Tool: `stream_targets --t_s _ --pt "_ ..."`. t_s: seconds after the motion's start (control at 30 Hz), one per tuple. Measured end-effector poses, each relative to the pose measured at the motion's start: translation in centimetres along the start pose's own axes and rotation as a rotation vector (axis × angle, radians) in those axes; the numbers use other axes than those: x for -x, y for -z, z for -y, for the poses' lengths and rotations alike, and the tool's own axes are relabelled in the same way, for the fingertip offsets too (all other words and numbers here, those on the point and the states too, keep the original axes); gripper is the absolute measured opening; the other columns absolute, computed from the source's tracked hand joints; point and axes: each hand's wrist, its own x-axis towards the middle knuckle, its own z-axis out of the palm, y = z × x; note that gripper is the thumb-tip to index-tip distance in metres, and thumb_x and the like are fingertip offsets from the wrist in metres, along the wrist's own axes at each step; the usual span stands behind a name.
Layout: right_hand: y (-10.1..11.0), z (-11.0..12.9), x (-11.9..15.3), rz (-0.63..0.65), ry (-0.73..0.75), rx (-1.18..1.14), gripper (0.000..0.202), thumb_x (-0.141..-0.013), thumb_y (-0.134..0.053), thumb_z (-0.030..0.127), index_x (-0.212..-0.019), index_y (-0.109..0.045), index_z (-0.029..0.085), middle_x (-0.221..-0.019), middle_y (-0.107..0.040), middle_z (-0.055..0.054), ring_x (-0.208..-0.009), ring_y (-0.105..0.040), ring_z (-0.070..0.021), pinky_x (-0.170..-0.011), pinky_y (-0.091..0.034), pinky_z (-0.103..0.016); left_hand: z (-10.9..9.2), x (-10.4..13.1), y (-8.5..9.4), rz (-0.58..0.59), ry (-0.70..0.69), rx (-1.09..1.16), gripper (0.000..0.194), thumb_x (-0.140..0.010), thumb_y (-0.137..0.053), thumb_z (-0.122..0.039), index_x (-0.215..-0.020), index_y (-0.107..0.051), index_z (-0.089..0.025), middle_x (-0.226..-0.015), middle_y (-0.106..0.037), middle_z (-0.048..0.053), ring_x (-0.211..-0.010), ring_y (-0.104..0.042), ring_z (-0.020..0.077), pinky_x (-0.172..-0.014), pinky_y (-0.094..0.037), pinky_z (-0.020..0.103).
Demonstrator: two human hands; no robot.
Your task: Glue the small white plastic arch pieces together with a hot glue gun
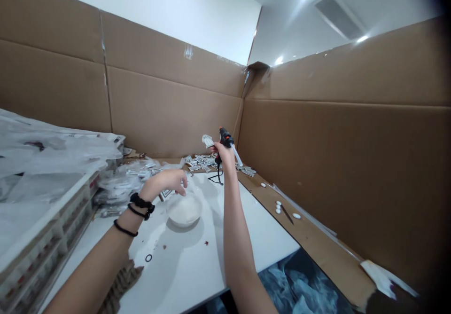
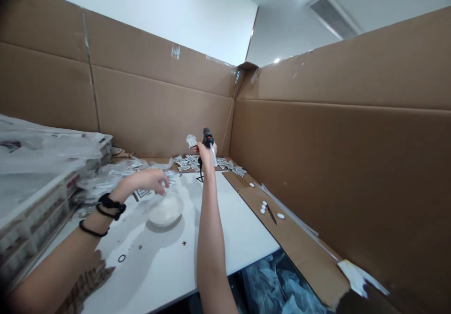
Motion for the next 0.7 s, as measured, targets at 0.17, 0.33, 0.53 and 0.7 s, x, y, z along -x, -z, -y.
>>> stream_targets --t_s 0.17,0.33,0.53,0.7 --pt "0.6 -5.7 -1.9 -0.037 -0.149 0.097 0.011 -0.069 -0.052 0.005 -0.063 -0.05 0.015 -0.048 -0.054 0.001 -0.051 -0.057 -0.013 -0.049 -0.045 -0.021 0.3 -0.1 -3.7 -0.104 -0.042 -0.02 0.015 -0.048 -0.071 -0.013 -0.049 -0.059 -0.021 -0.05 -0.047 -0.005 -0.051 -0.038 0.0115 -0.051 -0.022 0.023" --pt "0.1 -9.8 -2.4 -0.02 -0.304 0.149 0.009 -0.083 -0.057 0.018 -0.08 -0.057 0.01 -0.068 -0.059 0.0 -0.058 -0.056 -0.0086 -0.054 -0.047 -0.021 1.9 -1.5 -4.7 -0.078 0.0 -0.063 0.021 -0.045 -0.074 -0.021 -0.051 -0.055 -0.021 -0.048 -0.042 -0.006 -0.051 -0.037 0.0124 -0.052 -0.022 0.023" --pt "-2.1 -12.6 -1.8 -0.025 -0.384 0.13 0.023 -0.089 -0.053 0.03 -0.101 -0.057 0.011 -0.09 -0.06 -0.003 -0.072 -0.059 -0.0107 -0.064 -0.051 -0.026 3.7 -3.2 -4.8 0.053 0.017 -0.124 0.02 -0.045 -0.074 -0.027 -0.056 -0.059 -0.019 -0.059 -0.056 0.0 -0.059 -0.047 0.0163 -0.055 -0.027 0.024" --pt "-2.3 -12.7 -1.0 -0.058 -0.386 0.047 0.018 -0.088 -0.054 0.028 -0.095 -0.056 0.011 -0.081 -0.06 -0.001 -0.064 -0.058 -0.0086 -0.057 -0.049 -0.022 3.9 -2.9 -4.2 0.073 -0.011 -0.118 0.01 -0.061 -0.062 -0.029 -0.061 -0.064 -0.019 -0.071 -0.064 0.003 -0.067 -0.054 0.0176 -0.057 -0.029 0.024"
